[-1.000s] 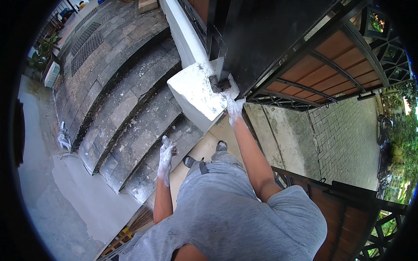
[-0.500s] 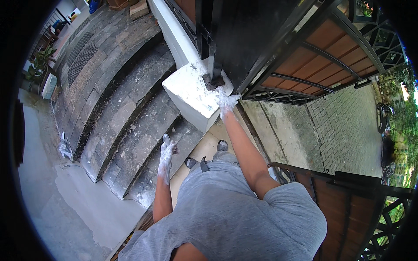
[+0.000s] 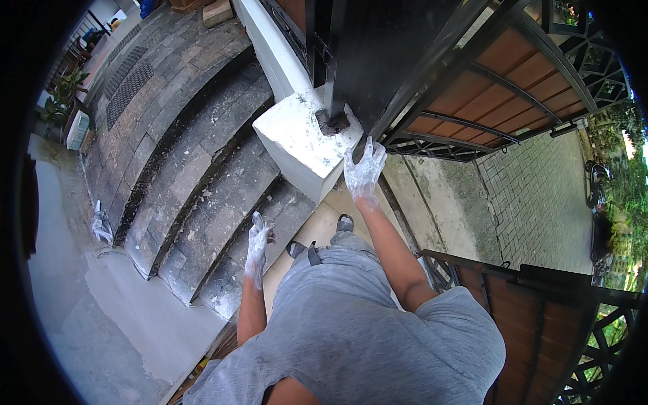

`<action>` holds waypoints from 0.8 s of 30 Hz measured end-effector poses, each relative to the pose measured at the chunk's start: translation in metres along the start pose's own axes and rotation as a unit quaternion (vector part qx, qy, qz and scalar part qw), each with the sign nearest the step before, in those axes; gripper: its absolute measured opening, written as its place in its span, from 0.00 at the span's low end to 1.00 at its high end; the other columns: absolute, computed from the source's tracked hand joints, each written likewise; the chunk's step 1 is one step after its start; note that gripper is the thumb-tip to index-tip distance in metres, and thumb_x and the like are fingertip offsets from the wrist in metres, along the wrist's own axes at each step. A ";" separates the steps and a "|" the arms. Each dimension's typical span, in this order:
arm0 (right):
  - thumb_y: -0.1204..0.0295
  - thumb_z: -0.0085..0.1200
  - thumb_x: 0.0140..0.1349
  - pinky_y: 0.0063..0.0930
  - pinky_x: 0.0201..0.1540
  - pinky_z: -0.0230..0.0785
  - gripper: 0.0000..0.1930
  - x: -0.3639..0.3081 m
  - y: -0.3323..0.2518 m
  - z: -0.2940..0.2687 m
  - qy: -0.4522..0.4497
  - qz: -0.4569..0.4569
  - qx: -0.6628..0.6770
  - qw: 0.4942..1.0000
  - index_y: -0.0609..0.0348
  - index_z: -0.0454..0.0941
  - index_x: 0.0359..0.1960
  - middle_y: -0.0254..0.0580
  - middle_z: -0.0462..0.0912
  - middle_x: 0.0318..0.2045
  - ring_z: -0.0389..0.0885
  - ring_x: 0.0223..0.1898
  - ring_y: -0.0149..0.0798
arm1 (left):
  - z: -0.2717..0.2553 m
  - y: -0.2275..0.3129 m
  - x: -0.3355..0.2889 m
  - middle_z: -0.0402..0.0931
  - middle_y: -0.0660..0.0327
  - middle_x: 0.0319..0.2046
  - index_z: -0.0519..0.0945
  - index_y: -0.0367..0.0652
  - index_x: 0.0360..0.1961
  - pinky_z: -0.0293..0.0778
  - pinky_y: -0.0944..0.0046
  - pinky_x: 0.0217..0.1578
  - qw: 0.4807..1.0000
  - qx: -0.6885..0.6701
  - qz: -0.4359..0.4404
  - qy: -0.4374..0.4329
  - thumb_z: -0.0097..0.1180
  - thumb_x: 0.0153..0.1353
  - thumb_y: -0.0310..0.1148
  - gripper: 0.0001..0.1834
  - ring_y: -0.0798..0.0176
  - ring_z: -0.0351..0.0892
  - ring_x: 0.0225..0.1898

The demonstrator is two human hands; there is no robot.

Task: The recorder is applying patching compound or plaster to a stone pillar using their fingers to fill in gaps and smooth the surface.

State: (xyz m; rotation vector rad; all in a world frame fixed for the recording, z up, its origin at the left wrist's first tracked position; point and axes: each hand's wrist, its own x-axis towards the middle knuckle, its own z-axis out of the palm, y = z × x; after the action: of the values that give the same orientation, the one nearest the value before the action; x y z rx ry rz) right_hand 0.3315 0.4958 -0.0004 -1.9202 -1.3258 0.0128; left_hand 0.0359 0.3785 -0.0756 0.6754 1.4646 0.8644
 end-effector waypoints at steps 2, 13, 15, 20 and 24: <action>0.64 0.59 0.57 0.47 0.56 0.60 0.26 0.001 0.002 -0.004 -0.001 -0.030 -0.042 0.999 0.65 0.71 0.54 0.56 0.68 0.47 0.67 0.51 0.55 | -0.002 -0.002 -0.002 0.71 0.63 0.22 0.72 0.45 0.28 0.73 0.65 0.24 1.000 0.017 0.005 -0.003 0.55 0.60 0.35 0.08 0.67 0.75 0.23; 0.64 0.54 0.59 0.48 0.53 0.62 0.17 0.012 -0.012 0.003 -0.067 -0.128 -0.052 0.988 0.45 0.78 0.51 0.52 0.68 0.47 0.67 0.49 0.53 | 0.004 0.004 0.006 0.71 0.64 0.20 0.71 0.43 0.27 0.71 0.67 0.21 0.999 0.023 0.024 -0.008 0.58 0.58 0.31 0.08 0.68 0.74 0.20; 0.64 0.54 0.59 0.49 0.55 0.61 0.18 0.012 -0.011 0.004 -0.081 -0.121 -0.059 0.988 0.44 0.78 0.52 0.54 0.68 0.48 0.66 0.50 0.54 | 0.008 0.008 0.006 0.71 0.64 0.20 0.71 0.43 0.26 0.70 0.67 0.21 1.000 0.018 0.014 -0.002 0.58 0.58 0.30 0.08 0.68 0.74 0.20; 0.64 0.53 0.59 0.49 0.55 0.61 0.19 0.011 -0.012 0.005 -0.101 -0.108 -0.069 0.987 0.43 0.78 0.53 0.53 0.68 0.49 0.66 0.51 0.53 | 0.008 0.003 0.009 0.71 0.64 0.20 0.70 0.44 0.26 0.70 0.67 0.21 1.000 0.019 0.003 0.007 0.57 0.58 0.30 0.08 0.68 0.74 0.21; 0.66 0.54 0.59 0.47 0.50 0.63 0.20 0.010 -0.008 0.006 -0.086 -0.151 -0.103 0.979 0.38 0.77 0.55 0.49 0.69 0.47 0.68 0.47 0.51 | 0.009 -0.005 0.010 0.72 0.63 0.21 0.72 0.43 0.29 0.72 0.67 0.22 0.999 0.034 -0.001 -0.001 0.57 0.58 0.32 0.07 0.68 0.76 0.22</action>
State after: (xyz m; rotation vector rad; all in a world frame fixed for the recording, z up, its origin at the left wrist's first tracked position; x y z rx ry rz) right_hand 0.3271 0.5086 0.0042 -1.8985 -1.7856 -0.1182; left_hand 0.0441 0.3850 -0.0848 0.7249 1.4972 0.8161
